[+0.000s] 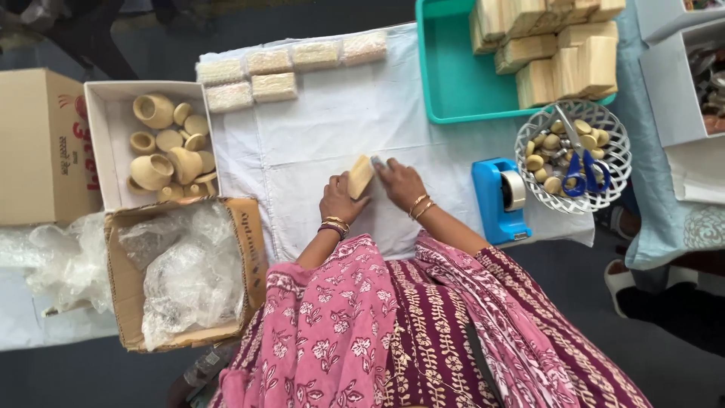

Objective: The person wipes a wooden block with a cloth, then wraps it in bubble wrap and secures it with tape. They repeat this process for a second wooden block, placing the finished packages on the table.

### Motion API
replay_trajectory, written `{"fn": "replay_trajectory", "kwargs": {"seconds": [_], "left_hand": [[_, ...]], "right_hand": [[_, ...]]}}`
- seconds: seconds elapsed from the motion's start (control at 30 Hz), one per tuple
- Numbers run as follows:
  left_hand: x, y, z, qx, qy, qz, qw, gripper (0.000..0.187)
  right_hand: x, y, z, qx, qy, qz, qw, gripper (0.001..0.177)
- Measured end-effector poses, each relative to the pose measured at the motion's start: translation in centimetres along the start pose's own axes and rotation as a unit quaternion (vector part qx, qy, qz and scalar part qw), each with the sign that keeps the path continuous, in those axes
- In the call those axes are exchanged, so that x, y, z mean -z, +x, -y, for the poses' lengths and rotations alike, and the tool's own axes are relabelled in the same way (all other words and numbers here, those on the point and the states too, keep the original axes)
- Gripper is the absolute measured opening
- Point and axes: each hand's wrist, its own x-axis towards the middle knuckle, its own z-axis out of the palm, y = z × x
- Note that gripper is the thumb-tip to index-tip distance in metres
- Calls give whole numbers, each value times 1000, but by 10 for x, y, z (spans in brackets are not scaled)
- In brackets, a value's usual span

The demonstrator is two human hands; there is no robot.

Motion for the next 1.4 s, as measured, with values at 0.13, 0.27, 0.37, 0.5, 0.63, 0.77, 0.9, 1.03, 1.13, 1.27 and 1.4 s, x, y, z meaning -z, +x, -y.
{"fn": "replay_trajectory", "kwargs": {"seconds": [0.13, 0.27, 0.37, 0.5, 0.63, 0.77, 0.9, 1.03, 1.13, 1.27, 1.4], "left_hand": [[-40, 19, 16, 28, 31, 0, 999, 67], [-37, 26, 25, 29, -23, -4, 999, 60], [-19, 19, 4, 39, -142, 19, 989, 62], [4, 20, -33, -7, -340, 61, 938, 65], [29, 5, -59, -30, -417, 88, 904, 64], [17, -8, -53, 22, -516, 109, 850, 58], [-1, -26, -51, 105, -627, 72, 769, 53], [-11, -42, -51, 155, -698, 16, 699, 50], [-14, -49, -53, 198, -763, -29, 615, 47], [-26, -38, -30, 255, -781, -99, 561, 53], [-39, -29, -3, 313, -764, -118, 552, 62]], "right_hand": [[17, 7, -75, -62, -116, -83, 988, 28], [118, 36, -102, -92, -150, -225, 958, 41], [140, 41, -105, -84, -239, -293, 922, 48], [119, 44, -82, -69, 263, -47, 961, 65], [105, 25, -50, -35, 452, 74, 888, 68], [88, 13, -47, -90, 577, 76, 808, 54], [60, -6, -43, -190, 620, 84, 756, 46], [38, -21, -29, -199, 631, 57, 748, 42], [31, -31, -26, -275, 668, 73, 687, 41], [17, -55, -15, -394, 618, 230, 640, 53], [0, -84, 1, -304, 614, 321, 653, 47]]}}
